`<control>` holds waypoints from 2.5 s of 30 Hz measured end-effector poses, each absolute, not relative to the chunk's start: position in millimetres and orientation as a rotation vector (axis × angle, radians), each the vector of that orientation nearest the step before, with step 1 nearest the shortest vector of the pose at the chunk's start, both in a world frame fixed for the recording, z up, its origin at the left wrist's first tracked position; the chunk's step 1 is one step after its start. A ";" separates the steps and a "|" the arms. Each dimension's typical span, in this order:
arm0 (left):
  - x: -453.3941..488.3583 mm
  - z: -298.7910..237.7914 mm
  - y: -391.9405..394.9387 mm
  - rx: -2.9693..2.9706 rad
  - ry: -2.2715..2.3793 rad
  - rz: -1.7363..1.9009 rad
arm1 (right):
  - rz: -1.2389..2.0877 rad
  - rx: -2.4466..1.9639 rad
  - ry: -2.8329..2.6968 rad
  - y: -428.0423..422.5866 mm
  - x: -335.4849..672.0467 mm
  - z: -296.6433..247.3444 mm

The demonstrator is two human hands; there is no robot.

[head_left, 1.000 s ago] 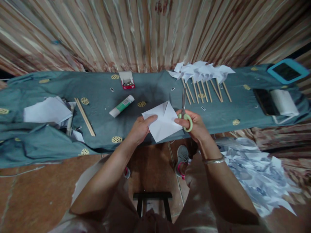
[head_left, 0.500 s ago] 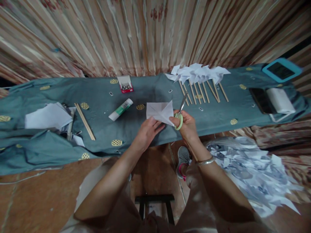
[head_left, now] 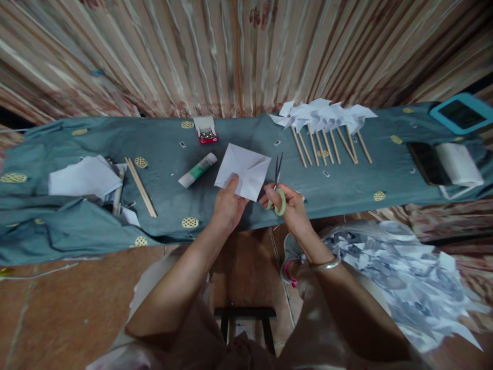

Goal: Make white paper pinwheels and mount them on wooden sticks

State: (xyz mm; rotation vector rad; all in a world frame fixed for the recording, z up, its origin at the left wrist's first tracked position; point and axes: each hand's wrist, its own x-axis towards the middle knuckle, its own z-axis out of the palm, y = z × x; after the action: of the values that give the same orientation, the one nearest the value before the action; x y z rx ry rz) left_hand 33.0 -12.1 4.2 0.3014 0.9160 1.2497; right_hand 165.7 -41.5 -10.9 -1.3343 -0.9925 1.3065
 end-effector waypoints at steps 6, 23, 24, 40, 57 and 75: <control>17.1 8.7 -1.7 0.297 0.914 1.254 | 1.613 -1.254 -1.165 -55.4 171.4 -7.8; 15.8 11.6 -1.8 0.244 0.855 1.217 | 1.804 -1.241 -1.304 -61.7 171.8 -2.9; 16.2 12.2 -1.9 0.243 0.864 1.216 | 1.798 -1.241 -1.307 -61.6 171.7 -3.1; 17.3 7.0 -2.4 0.258 0.874 1.229 | 1.793 -1.299 -1.226 -61.8 167.9 -7.0; 16.3 9.9 -2.7 0.205 0.848 1.240 | 1.838 -1.304 -1.137 -61.2 166.7 -11.1; 16.4 13.0 -3.3 0.186 0.823 1.245 | 1.833 -1.303 -1.130 -61.2 167.4 -17.5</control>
State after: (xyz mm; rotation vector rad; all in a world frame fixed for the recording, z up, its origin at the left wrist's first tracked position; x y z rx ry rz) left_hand 16.4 -3.3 13.0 0.1860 0.8227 1.2452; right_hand 167.4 -61.2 -17.5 -1.3026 -1.1299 1.8329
